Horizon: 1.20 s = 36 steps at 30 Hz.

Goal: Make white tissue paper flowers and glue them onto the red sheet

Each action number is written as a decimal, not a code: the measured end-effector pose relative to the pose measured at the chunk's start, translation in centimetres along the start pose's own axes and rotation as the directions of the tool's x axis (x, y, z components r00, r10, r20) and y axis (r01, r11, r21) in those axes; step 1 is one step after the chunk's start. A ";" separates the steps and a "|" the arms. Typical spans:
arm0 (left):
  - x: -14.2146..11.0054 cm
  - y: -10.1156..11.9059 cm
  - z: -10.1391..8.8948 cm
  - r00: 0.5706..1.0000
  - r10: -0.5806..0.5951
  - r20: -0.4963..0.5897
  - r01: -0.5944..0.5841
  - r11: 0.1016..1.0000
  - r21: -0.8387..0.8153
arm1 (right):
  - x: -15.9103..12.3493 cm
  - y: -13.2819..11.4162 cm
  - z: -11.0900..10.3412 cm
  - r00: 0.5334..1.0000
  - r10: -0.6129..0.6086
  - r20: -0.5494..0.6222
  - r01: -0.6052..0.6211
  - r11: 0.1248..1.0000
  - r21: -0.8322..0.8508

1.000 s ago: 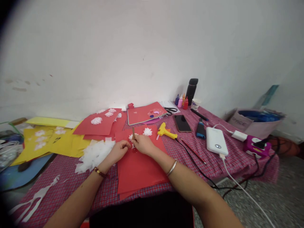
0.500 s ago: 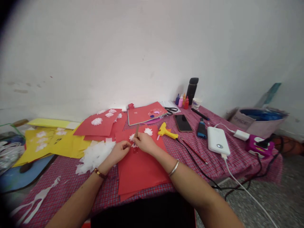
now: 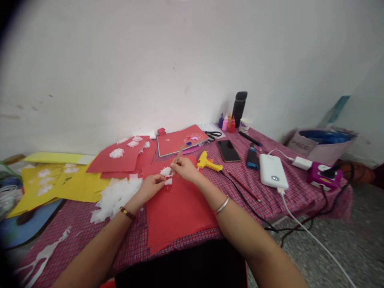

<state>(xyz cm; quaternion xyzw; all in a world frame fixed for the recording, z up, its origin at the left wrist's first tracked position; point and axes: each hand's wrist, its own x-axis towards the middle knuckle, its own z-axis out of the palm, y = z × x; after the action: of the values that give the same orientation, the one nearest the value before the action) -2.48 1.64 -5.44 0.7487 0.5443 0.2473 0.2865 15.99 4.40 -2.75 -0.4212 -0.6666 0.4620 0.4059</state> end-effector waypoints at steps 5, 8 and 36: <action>1.5 0.9 -1.1 0.993 -0.044 0.105 0.041 0.999 0.028 | -0.6 -0.5 0.2 0.992 -0.056 0.112 0.058 0.998 -0.020; 2.3 0.9 -1.1 0.990 -0.069 0.125 0.064 0.997 0.042 | -0.7 -0.5 0.4 0.993 -0.060 0.103 0.066 0.996 -0.054; 2.2 -0.1 -0.6 0.993 -0.071 0.096 0.079 0.993 -0.089 | -0.9 1.0 1.9 0.976 -0.142 0.162 0.205 0.849 -0.487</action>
<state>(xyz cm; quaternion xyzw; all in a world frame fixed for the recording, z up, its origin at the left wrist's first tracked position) -2.33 3.82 -4.96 0.7241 0.5462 0.2266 0.3550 14.69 3.23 -4.27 -0.4214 -0.8220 0.2591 0.2819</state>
